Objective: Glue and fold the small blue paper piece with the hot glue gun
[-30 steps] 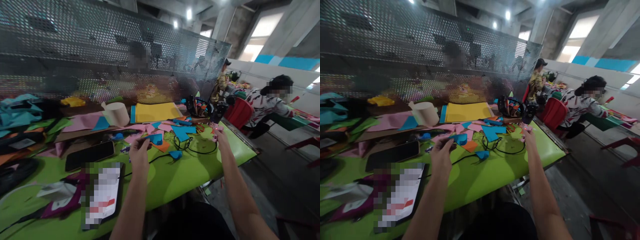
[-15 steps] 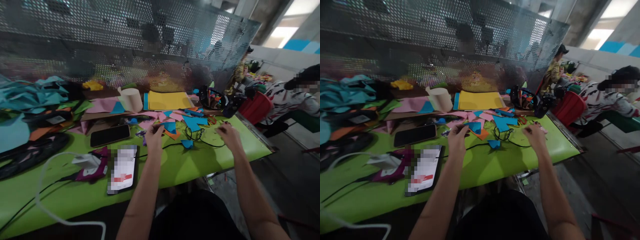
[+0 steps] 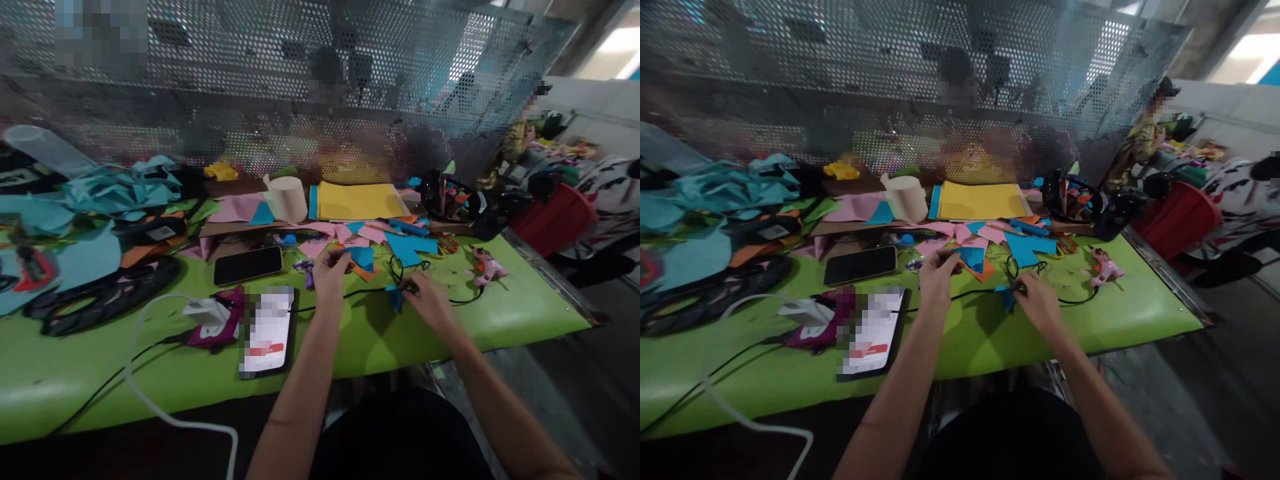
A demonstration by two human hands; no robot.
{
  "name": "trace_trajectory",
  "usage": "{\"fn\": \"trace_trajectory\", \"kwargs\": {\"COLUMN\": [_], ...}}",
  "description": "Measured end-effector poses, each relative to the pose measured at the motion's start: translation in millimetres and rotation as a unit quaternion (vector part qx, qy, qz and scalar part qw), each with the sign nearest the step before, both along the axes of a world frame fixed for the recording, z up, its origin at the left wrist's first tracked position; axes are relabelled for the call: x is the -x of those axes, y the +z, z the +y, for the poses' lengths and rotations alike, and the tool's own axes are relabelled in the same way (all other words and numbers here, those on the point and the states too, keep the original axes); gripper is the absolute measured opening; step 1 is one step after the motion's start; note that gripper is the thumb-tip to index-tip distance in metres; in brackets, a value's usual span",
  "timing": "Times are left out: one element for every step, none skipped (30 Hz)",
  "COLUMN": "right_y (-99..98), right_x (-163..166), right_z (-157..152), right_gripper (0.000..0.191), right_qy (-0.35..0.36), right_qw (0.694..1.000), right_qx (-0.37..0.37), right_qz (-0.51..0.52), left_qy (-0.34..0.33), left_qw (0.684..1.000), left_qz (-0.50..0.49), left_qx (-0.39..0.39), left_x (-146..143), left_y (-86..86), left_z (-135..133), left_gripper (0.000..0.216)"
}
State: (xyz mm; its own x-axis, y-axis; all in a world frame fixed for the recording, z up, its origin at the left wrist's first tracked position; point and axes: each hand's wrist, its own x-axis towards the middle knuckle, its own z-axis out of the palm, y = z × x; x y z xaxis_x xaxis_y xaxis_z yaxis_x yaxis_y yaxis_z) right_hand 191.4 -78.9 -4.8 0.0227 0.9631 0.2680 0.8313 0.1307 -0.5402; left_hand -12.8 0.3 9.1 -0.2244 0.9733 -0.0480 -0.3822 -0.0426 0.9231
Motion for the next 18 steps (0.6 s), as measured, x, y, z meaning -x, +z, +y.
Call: {"fn": "trace_trajectory", "kwargs": {"right_y": [3.8,8.2,12.8,17.4,21.7,25.7,29.1,31.9,34.0,35.4,36.2,36.5,36.3,35.7,34.9,33.9,32.8,31.6], "right_x": [-1.7,-3.1,-4.2,-4.6,-4.0,-2.3,0.7,4.9,10.4,16.7,23.5,30.4,36.9,42.7,47.5,51.2,53.7,55.3], "right_z": [1.2,3.2,6.0,9.5,13.3,17.2,21.2,24.9,28.3,31.3,34.0,36.2,38.1,39.6,40.9,41.8,42.4,42.7], "right_gripper": [0.005,0.008,0.012,0.016,0.019,0.020,0.022,0.023,0.024,0.025,0.027,0.029,0.031,0.033,0.034,0.034,0.034,0.034], "right_qy": [-0.004,-0.011,-0.019,-0.024,-0.025,-0.024,-0.023,-0.022,-0.020,-0.017,-0.013,-0.008,-0.006,-0.007,-0.011,-0.016,-0.020,-0.021], "right_qw": [0.999,0.994,0.986,0.977,0.965,0.954,0.942,0.930,0.918,0.906,0.894,0.883,0.873,0.865,0.859,0.857,0.856,0.858], "right_qx": [-0.010,-0.022,-0.037,-0.051,-0.062,-0.069,-0.071,-0.069,-0.064,-0.058,-0.051,-0.046,-0.042,-0.038,-0.033,-0.029,-0.026,-0.023], "right_qz": [0.051,0.106,0.159,0.208,0.252,0.291,0.327,0.360,0.391,0.419,0.444,0.467,0.486,0.501,0.510,0.515,0.515,0.512], "left_qy": [-0.007,-0.014,-0.022,-0.031,-0.038,-0.045,-0.051,-0.057,-0.062,-0.067,-0.072,-0.074,-0.075,-0.076,-0.077,-0.080,-0.084,-0.089], "left_qw": [1.000,1.000,1.000,0.999,0.999,0.999,0.999,0.998,0.998,0.998,0.997,0.997,0.997,0.997,0.997,0.997,0.996,0.996], "left_qz": [-0.001,-0.001,0.001,0.003,0.007,0.010,0.012,0.014,0.017,0.020,0.023,0.025,0.026,0.025,0.023,0.019,0.014,0.010], "left_qx": [0.002,0.004,0.006,0.008,0.008,0.007,0.005,0.003,0.002,0.000,-0.001,0.000,0.001,0.002,0.003,0.006,0.010,0.015], "left_x": [-0.4,-0.9,-1.2,-1.6,-1.8,-2.1,-2.3,-2.6,-2.9,-3.3,-3.8,-4.4,-5.1,-5.7,-6.2,-6.5,-6.7,-6.7], "left_y": [-0.1,-0.1,-0.1,-0.2,-0.5,-0.9,-1.4,-2.0,-2.6,-3.2,-3.7,-4.2,-4.4,-4.5,-4.3,-4.0,-3.5,-2.9], "left_z": [-0.4,-1.0,-1.7,-2.5,-3.3,-4.1,-4.9,-5.6,-6.3,-6.8,-7.3,-7.6,-7.9,-8.1,-8.3,-8.6,-8.9,-9.3], "left_gripper": [0.028,0.028,0.029,0.029,0.028,0.028,0.027,0.026,0.025,0.024,0.023,0.022,0.022,0.022,0.022,0.023,0.024,0.025]}}
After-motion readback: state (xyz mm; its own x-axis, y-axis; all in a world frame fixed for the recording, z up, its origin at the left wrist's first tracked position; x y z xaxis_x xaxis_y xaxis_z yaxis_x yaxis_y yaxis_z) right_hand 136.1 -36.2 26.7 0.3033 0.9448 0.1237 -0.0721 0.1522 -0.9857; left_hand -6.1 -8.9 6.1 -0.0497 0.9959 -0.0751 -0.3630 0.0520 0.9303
